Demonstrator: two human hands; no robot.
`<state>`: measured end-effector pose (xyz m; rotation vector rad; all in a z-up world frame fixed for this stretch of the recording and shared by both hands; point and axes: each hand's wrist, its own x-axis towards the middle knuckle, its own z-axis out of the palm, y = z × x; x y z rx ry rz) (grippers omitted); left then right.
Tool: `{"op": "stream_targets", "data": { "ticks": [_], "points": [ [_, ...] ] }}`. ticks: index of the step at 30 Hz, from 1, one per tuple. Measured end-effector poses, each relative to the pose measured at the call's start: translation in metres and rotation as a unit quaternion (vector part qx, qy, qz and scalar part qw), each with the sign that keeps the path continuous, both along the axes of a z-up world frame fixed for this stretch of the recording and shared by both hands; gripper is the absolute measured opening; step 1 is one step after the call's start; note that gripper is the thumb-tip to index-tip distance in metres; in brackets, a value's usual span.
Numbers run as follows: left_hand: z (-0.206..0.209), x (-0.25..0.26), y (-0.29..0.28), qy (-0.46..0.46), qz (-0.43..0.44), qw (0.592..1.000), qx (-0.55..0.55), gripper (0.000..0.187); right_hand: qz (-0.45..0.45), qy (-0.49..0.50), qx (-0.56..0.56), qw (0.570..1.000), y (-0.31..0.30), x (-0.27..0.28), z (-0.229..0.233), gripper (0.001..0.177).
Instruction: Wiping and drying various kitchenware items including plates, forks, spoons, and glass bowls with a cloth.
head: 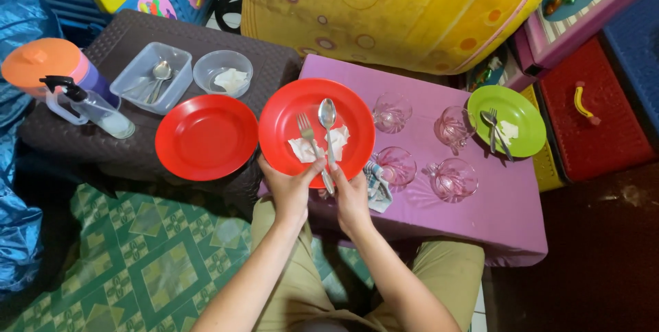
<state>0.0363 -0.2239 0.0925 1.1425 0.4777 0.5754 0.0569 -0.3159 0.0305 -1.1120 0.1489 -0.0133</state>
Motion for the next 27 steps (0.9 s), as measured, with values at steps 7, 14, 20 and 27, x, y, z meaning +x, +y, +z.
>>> {"op": "stream_targets", "data": {
  "ticks": [7,14,20,27],
  "points": [
    [-0.010,-0.001,-0.008,0.013,0.003,1.000,0.003,0.089,-0.012,0.022,-0.011,1.000,-0.005,-0.009,0.006,0.017],
    [-0.023,0.007,-0.002,0.009,0.018,1.000,0.017,0.075,0.005,0.036,-0.010,0.999,-0.011,-0.007,0.015,0.020],
    [-0.039,0.015,0.019,-0.006,0.042,0.999,0.033,0.076,0.039,0.017,-0.040,0.998,-0.008,0.007,0.009,0.028],
    [-0.026,0.013,0.057,-0.006,0.065,0.997,0.030,0.075,0.089,-0.038,-0.127,0.987,0.001,0.024,0.019,0.064]
  ]
}}
